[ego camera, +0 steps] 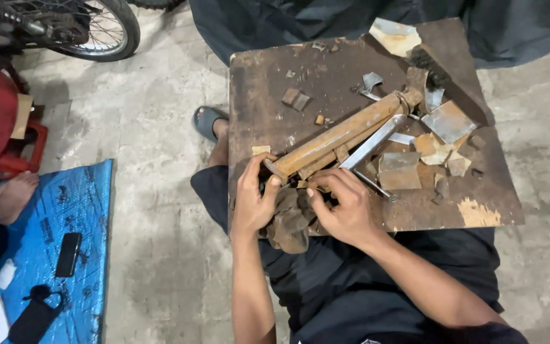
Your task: Polishing the surface of a cylindrical metal component using sandpaper and a metal rod on a wooden work surface.
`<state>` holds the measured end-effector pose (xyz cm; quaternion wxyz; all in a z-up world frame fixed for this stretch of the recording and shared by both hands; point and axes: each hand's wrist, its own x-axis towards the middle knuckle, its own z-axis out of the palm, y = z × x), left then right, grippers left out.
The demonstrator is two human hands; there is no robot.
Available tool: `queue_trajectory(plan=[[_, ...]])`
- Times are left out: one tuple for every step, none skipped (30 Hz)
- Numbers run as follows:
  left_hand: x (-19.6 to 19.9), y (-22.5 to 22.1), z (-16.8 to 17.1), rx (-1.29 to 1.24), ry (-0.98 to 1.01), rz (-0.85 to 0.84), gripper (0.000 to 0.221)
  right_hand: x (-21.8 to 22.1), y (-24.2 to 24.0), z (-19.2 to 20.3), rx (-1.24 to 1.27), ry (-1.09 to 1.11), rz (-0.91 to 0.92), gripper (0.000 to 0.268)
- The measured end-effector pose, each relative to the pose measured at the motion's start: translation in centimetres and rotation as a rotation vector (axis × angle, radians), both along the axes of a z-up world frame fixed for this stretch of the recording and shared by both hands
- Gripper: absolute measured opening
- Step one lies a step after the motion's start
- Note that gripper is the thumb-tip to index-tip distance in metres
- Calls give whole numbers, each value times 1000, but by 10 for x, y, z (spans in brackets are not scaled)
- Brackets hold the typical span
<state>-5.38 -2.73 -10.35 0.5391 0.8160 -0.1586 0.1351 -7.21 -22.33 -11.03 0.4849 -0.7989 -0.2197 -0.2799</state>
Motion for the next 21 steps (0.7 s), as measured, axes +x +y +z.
queue_trajectory(plan=[[-2,0,3,5,6,1,62,-1,0,-2,5,6,1,6],[-2,-2,5,7,16,10,64,0,-1,-3,32,7,11,5],[-2,-4,8,9,26,19,66,1,-2,-5,60,8,22,4],[-2,-4,7,9,23,19,66,1,-2,-5,60,5,22,4],[-2,-4,6,6,19,20,65,0,-2,-5,78,5,24,4],[-2,-3,5,3,16,19,63,0,-1,-5,96,4,23,5],[0,-3,3,4,13,17,63,1,-2,-5,97,2,22,5],[0,-3,0,-3,13,23,63,0,-4,-6,123,-27,15,5],[1,-3,-4,-10,12,29,63,0,-5,-8,150,-56,8,6],[0,-3,-7,-9,16,27,63,-2,-6,-11,151,-52,5,6],[-1,-3,-11,-35,26,30,58,-3,-7,-15,166,-73,-8,8],[1,-4,-13,-62,28,30,54,-1,-8,-17,180,-102,-22,11],[-1,-4,-13,-61,24,25,54,-2,-7,-15,180,-106,-26,11],[-2,-5,-13,-54,35,39,52,-3,-7,-13,201,-115,-50,11],[-2,-6,-14,-47,47,53,50,-4,-7,-11,223,-123,-74,12],[-3,-6,-11,-47,47,46,50,-2,-8,-13,223,-124,-81,12],[-4,-6,-8,-53,68,54,48,-1,-8,-15,224,-134,-91,12],[-6,-5,-5,-59,91,65,46,1,-8,-17,226,-142,-97,13],[-7,-6,-6,-58,93,62,46,1,-8,-12,227,-141,-101,13],[-7,-7,-6,-54,93,86,46,2,-9,-7,211,-112,-107,13],[-7,-8,-7,-49,94,109,47,3,-9,-2,195,-84,-114,15]])
